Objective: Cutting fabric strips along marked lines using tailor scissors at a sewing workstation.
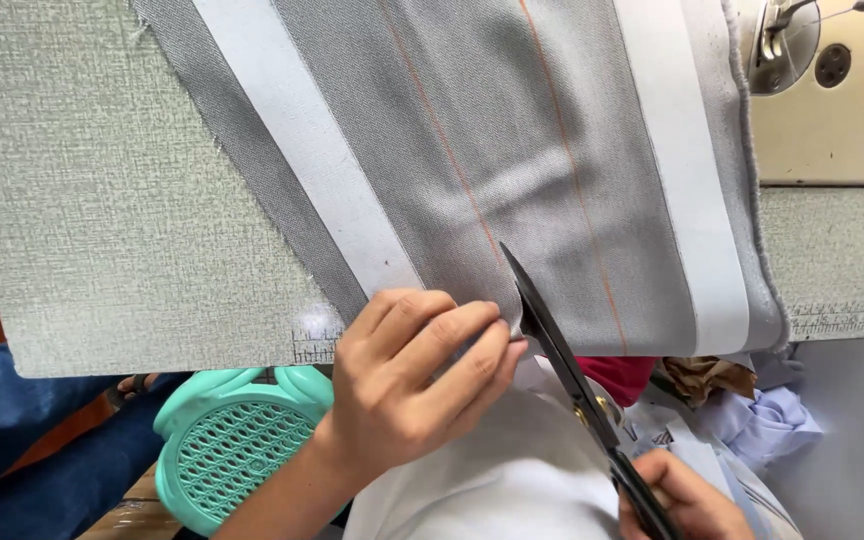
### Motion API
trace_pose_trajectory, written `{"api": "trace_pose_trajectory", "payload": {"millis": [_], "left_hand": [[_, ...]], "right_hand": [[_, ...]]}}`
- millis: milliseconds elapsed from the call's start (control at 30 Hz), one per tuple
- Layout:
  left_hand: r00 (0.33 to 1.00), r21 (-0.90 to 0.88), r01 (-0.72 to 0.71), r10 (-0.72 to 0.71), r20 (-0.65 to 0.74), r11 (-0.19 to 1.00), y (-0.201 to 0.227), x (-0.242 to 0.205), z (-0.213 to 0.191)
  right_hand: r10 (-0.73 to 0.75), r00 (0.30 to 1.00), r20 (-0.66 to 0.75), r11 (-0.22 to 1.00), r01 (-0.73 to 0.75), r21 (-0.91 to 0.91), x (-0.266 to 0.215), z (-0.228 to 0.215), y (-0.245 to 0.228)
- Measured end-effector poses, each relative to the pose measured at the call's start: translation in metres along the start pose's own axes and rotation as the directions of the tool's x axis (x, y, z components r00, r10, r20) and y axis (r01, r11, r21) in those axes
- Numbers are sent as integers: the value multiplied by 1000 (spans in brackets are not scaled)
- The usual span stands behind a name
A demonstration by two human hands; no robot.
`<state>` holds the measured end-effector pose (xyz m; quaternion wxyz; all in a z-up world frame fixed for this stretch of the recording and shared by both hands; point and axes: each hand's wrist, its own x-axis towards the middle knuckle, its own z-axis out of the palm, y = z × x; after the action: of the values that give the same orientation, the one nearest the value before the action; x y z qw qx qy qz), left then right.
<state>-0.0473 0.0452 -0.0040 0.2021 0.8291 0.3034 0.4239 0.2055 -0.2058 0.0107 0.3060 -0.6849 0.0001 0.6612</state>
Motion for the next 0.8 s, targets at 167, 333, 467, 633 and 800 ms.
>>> {"api": "trace_pose_trajectory", "payload": {"millis": [167,333,467,633,800], "left_hand": [[1000,6,-4,5,-11,1000,-1,-1,-1],[1000,2,-11,11,-1,1000,-4,0,-2],[1000,14,-13,13,8,1000,-5,0,-1],[1000,26,-26,26,3,999,-6,3,-2],[1000,-6,5,-5,18,1000,-5,2,-3]], "right_hand": [[-1,998,-69,989,-9,-147,8,23,-7],[14,997,-73,989,-25,-144,8,28,-8],[28,992,-124,996,-37,-75,11,29,-10],[42,997,59,998,-45,50,27,34,-15],[-35,998,57,999,34,20,26,44,-18]]}}
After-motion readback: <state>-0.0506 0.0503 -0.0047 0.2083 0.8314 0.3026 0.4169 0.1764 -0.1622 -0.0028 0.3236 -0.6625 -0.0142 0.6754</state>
